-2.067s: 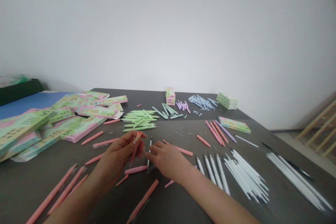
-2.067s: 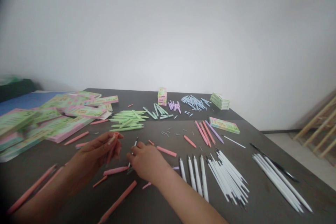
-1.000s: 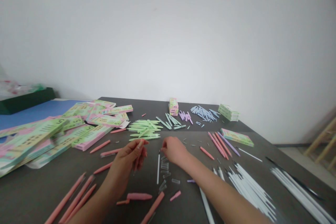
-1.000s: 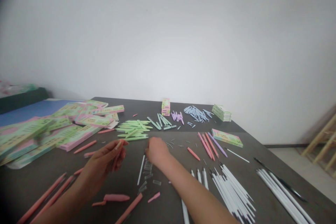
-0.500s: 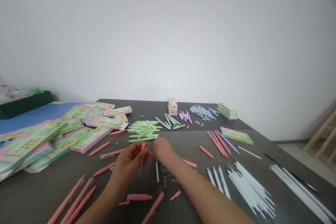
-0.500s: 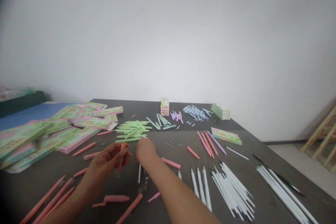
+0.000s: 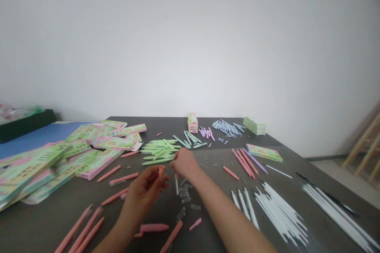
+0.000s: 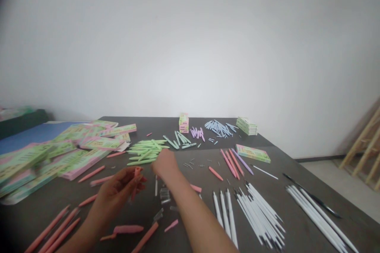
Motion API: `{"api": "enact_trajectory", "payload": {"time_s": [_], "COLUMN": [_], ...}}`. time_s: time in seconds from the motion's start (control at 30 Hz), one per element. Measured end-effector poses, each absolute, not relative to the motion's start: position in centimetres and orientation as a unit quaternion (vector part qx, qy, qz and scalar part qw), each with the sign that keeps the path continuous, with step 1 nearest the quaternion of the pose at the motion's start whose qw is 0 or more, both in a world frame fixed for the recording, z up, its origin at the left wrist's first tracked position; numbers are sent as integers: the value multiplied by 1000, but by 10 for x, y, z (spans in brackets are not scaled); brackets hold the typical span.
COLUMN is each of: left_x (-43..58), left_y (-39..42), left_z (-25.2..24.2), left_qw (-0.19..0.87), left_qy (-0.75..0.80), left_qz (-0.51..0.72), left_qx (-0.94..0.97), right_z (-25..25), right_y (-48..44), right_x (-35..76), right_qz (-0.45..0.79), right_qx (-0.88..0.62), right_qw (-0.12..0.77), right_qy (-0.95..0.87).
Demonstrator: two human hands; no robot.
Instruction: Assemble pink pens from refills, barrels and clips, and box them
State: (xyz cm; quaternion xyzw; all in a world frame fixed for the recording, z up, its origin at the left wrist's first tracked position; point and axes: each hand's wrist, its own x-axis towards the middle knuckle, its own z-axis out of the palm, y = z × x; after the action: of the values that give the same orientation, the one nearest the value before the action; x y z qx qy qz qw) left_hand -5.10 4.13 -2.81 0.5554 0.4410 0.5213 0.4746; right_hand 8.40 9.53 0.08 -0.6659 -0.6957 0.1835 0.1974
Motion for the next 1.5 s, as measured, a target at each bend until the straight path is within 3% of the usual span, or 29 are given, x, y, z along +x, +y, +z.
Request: {"api": "enact_trajectory", "payload": {"time_s": [0.17, 0.27, 0.37, 0.67, 0.87, 1.03, 1.2, 1.5], "left_x": [-49, -44, -40, -35, -37, -36, -36, -42], "left_y": [39, 34, 29, 17, 19, 15, 16, 19], "left_z": [-34, -36, -36, -31, -29, -22, -19, -15], "left_qw": [495, 521, 533, 517, 532, 515, 494, 465], "left_qy": [428, 406, 383, 395, 405, 422, 418, 408], "left_qz": [494, 471, 451, 460, 429, 443, 436, 415], "left_qx": [572, 585, 605, 604, 607, 601, 625, 667], "right_z": [34, 32, 21, 15, 4, -2, 2, 18], "right_y": [58, 36, 24, 23, 19, 14, 13, 14], "right_x": [120, 124, 120, 129, 125, 121, 128, 147], "right_qz": [254, 353, 389, 381, 380, 278, 215, 326], "right_qx": [-574, -401, -309, -314, -358, -407, -416, -435], "right_qw": [429, 624, 699, 722, 670, 603, 607, 599], "right_qy": [-650, -570, -514, -484, -528, -627, -642, -588]}}
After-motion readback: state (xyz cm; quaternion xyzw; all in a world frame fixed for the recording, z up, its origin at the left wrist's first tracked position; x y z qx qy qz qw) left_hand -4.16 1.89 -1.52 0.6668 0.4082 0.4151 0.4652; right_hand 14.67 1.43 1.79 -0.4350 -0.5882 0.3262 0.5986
